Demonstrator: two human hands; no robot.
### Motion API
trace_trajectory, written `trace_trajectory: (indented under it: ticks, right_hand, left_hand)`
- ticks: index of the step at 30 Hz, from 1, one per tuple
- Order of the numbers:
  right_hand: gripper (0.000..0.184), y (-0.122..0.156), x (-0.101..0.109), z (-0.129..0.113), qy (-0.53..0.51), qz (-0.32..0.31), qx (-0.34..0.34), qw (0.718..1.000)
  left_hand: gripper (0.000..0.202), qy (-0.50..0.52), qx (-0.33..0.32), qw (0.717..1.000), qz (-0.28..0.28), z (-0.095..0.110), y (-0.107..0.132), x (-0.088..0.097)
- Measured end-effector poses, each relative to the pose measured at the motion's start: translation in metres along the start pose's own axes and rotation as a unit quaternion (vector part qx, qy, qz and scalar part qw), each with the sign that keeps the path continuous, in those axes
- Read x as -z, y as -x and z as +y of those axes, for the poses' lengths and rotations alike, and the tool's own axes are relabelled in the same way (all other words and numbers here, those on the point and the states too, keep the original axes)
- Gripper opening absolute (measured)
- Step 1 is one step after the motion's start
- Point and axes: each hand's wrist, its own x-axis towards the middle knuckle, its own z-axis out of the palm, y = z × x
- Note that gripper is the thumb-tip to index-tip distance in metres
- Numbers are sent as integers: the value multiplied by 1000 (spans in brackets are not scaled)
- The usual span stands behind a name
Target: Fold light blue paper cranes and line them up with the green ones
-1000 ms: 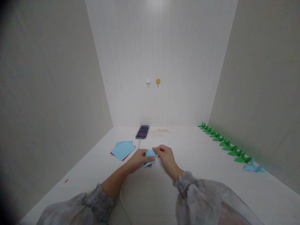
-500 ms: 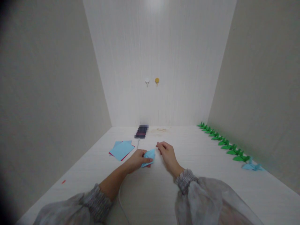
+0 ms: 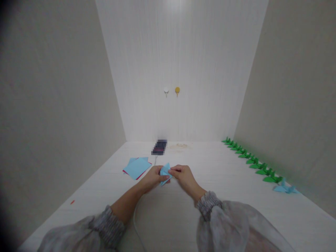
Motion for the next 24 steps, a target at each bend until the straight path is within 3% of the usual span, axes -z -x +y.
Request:
trace_trajectory:
  ticks: [5,14,24]
  right_hand:
    - [16,-2,1,5,-11,10,4,1000]
    - [20,-1,1,11,-95,-4,-19,995]
    - [14,-1,2,4,-6,38,15,999]
  left_hand:
    - [27,9,-4,999,33,-4,-3,-1]
    - [32,20,3,999,45,-6,-4,-3]
    - [29,45,-12,998,33,-1,-4,-6]
